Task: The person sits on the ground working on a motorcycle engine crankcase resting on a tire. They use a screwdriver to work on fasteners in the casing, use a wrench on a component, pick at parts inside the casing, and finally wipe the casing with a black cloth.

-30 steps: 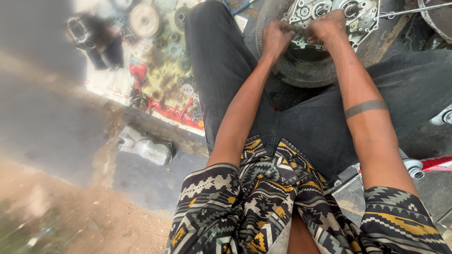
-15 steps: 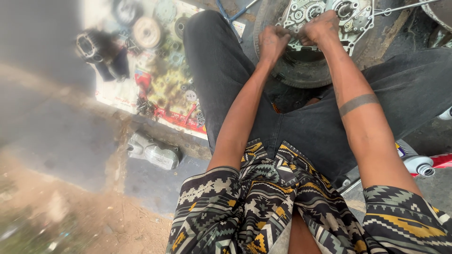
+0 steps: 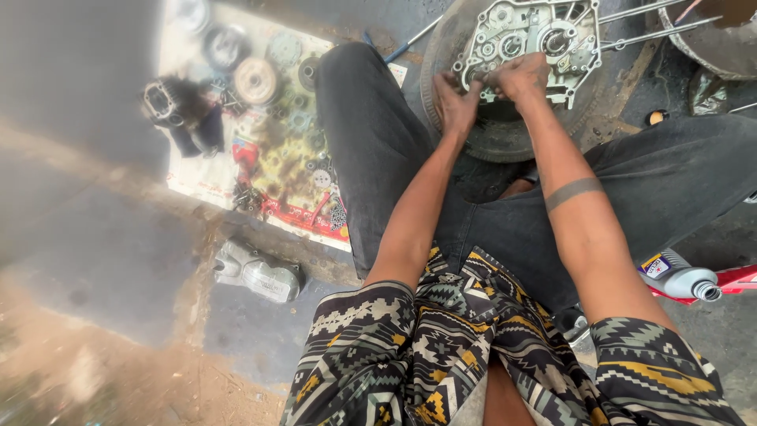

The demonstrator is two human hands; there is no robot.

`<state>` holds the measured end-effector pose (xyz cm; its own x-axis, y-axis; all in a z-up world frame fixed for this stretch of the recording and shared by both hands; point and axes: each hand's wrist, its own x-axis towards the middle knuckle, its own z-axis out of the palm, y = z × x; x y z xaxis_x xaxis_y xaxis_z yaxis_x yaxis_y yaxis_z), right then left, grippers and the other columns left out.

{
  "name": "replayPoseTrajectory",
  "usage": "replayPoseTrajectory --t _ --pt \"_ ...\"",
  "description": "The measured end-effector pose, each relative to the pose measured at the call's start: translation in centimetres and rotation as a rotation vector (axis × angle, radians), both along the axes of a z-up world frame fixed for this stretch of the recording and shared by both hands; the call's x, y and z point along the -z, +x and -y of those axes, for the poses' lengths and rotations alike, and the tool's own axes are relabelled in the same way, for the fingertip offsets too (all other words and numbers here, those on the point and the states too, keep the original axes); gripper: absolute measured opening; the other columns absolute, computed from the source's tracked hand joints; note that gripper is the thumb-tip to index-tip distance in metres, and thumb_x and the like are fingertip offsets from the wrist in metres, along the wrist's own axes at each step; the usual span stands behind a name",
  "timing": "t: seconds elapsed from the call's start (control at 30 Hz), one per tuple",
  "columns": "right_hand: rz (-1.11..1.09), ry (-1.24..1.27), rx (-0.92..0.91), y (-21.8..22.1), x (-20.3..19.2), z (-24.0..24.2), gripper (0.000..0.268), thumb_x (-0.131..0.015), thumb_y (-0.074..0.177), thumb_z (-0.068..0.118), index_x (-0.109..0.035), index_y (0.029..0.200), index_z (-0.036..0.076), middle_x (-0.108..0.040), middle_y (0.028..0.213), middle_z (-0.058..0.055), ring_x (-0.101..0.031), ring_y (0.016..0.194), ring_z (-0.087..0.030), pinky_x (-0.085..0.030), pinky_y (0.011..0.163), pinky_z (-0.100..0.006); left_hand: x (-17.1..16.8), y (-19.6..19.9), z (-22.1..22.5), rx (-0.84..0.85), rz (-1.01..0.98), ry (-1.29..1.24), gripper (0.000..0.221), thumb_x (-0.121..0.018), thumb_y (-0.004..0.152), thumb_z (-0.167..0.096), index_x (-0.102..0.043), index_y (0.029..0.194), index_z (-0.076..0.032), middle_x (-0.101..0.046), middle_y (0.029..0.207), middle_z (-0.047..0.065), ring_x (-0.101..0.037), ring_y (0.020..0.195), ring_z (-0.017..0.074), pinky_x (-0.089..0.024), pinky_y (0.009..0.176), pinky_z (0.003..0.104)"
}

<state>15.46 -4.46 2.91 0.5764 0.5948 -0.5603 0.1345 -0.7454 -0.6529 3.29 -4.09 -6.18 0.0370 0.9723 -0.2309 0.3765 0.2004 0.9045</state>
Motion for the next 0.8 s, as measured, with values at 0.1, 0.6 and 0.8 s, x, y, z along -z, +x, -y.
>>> replayPoseTrajectory --t 0.1,0.6,0.8 --pt "-0.033 0.058 0.042 0.2 1.0 0.5 0.019 -0.092 0.074 0.009 -0.075 0.075 0.000 -0.072 0.065 -0.007 -0.065 0.048 -0.009 -0.054 0.044 -0.023 4.1 0.3 0.6 -0.053 0.317 -0.015 0.075 -0.074 0.088 -0.024 -0.036 0.149 0.002 -0.057 0.142 0.030 -0.059 0.131 0.0362 -0.046 0.111 0.041" --pt "-0.056 0.065 0.004 0.6 0.5 -0.1 0.021 -0.091 0.074 0.006 -0.074 0.074 -0.005 -0.071 0.064 -0.009 -0.066 0.048 -0.012 -0.056 0.045 -0.025 4.0 -0.5 -1.1 0.143 0.172 -0.036 0.089 -0.066 0.091 -0.031 -0.023 0.160 0.006 -0.053 0.146 0.033 -0.054 0.135 0.0414 -0.043 0.112 0.040" --pt "-0.093 0.045 0.001 0.9 1.2 -0.1 0.017 -0.089 0.074 0.006 -0.074 0.074 -0.003 -0.071 0.063 -0.008 -0.066 0.049 -0.011 -0.055 0.044 -0.024 2.5 -0.9 -0.7 0.138 0.126 -0.096 0.088 -0.070 0.088 -0.029 -0.030 0.157 0.007 -0.056 0.143 0.033 -0.055 0.134 0.0399 -0.044 0.110 0.040"
